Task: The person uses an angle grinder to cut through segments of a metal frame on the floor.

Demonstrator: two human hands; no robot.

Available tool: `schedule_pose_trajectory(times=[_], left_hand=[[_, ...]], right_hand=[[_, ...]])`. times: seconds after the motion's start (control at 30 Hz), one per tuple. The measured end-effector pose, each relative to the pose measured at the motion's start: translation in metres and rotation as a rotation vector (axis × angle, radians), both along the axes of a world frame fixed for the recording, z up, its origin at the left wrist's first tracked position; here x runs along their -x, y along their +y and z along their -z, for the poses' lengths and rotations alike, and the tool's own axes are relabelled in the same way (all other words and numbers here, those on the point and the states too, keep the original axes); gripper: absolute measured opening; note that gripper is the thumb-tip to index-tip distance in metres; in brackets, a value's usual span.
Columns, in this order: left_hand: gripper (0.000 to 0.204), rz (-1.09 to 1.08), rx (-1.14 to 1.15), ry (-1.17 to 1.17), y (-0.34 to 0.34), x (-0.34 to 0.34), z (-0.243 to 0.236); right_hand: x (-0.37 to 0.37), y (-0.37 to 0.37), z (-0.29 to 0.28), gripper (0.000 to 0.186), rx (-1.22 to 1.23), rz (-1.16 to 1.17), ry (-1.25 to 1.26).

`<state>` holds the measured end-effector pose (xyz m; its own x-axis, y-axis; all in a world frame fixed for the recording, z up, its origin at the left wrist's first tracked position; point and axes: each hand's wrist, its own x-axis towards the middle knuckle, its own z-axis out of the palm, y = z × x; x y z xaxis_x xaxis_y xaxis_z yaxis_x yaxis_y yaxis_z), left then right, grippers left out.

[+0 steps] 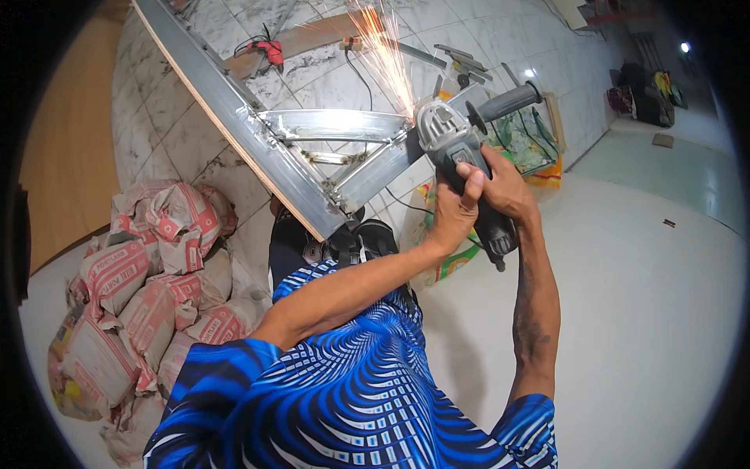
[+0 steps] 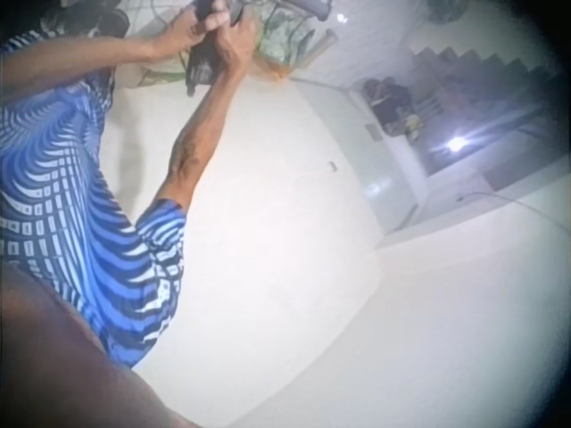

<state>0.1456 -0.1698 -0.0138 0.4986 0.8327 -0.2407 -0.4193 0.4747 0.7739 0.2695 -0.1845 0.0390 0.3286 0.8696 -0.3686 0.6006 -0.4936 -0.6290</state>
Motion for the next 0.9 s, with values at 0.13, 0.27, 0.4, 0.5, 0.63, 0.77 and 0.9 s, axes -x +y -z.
schedule_pose_trajectory(times=[0.13,0.27,0.4,0.5,0.63,0.77,0.9], left_hand=[[0.061,0.024,-0.032,0.005,0.002,0.009,-0.01],[0.061,0.35,-0.012,0.265,0.017,0.025,-0.016],[0.068,0.296,-0.041,0.269,0.016,0.03,-0.02],[0.067,0.259,-0.058,0.224,0.016,0.03,-0.013],[0.065,0.258,-0.064,0.23,0.025,0.025,-0.008],[0.075,0.255,-0.041,0.177,0.028,0.026,-0.009],[0.077,0.296,-0.049,0.176,0.038,0.025,-0.006]], right_hand=[[0.014,0.002,-0.011,0.05,0.035,0.064,0.017],[0.033,-0.015,-0.004,0.049,-0.071,0.324,0.166],[0.043,-0.032,0.007,0.049,-0.057,0.427,0.085],[0.05,-0.026,0.005,0.049,-0.126,0.447,0.148],[0.044,-0.02,0.013,0.05,-0.129,0.46,0.124],[0.041,-0.015,0.012,0.052,-0.121,0.437,0.095],[0.039,-0.014,0.015,0.053,-0.08,0.458,0.043]])
